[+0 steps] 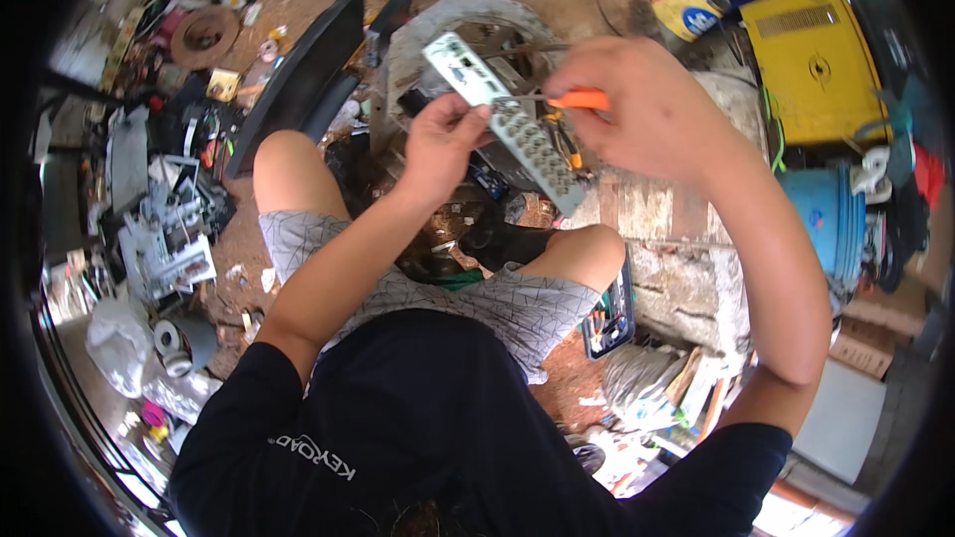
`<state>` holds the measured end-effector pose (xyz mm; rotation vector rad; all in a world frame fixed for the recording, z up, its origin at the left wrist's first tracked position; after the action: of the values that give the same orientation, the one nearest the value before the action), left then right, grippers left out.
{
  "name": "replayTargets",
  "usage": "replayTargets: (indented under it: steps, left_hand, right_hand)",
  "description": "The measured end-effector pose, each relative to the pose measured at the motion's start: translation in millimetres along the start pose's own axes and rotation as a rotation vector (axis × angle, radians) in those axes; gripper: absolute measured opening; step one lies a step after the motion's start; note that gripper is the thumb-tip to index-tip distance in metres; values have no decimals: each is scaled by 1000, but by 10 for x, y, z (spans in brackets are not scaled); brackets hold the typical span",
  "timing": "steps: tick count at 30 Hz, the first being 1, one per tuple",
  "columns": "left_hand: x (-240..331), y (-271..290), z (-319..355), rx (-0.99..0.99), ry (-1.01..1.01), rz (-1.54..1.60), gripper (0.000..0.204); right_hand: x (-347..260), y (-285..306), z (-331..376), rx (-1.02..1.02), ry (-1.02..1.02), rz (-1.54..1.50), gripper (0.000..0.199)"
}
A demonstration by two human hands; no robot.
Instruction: The person removes screws from an electronic device using a screwdriver and then pries off the metal back panel by hand.
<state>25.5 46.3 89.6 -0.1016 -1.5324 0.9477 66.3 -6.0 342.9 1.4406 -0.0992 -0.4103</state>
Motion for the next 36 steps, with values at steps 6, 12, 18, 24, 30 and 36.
replayTargets:
  steps: [6,12,18,24,30,36]
  left_hand:
    - [229,-206,-50,168,-209,-243,19]
    - [238,-211,-161,230,-257,-397,18]
    - [204,-289,-216,243,-248,-352,15]
    - [221,-296,-256,282,-278,-457,16]
    - [108,-484,-432,321,-277,-493,18]
    - [36,-467,-532,312,-276,-509,17]
  right_hand:
    - [525,-10,-74,-64,-267,-173,29]
    - [750,-77,-402,-494,-739,-129,31]
    - [980,-52,-422,-584,-785,-107,28]
    - [939,-89,-477,-557,-788,-132,27]
    - [1398,-76,-467,-479,-787,-74,26]
    - [1422,-188,-599,-473,-807,-84,22]
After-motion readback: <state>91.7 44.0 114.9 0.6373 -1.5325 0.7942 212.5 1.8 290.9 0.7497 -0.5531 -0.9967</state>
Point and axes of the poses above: each hand's wrist, its own z-axis away from the middle knuckle, its own y-axis out of the back of the hand, x = y × z, the point moved 8 cm from there along -z, towards the middle knuckle, and after that the axes turned 5 degrees about -y, right-handed, at the moved point
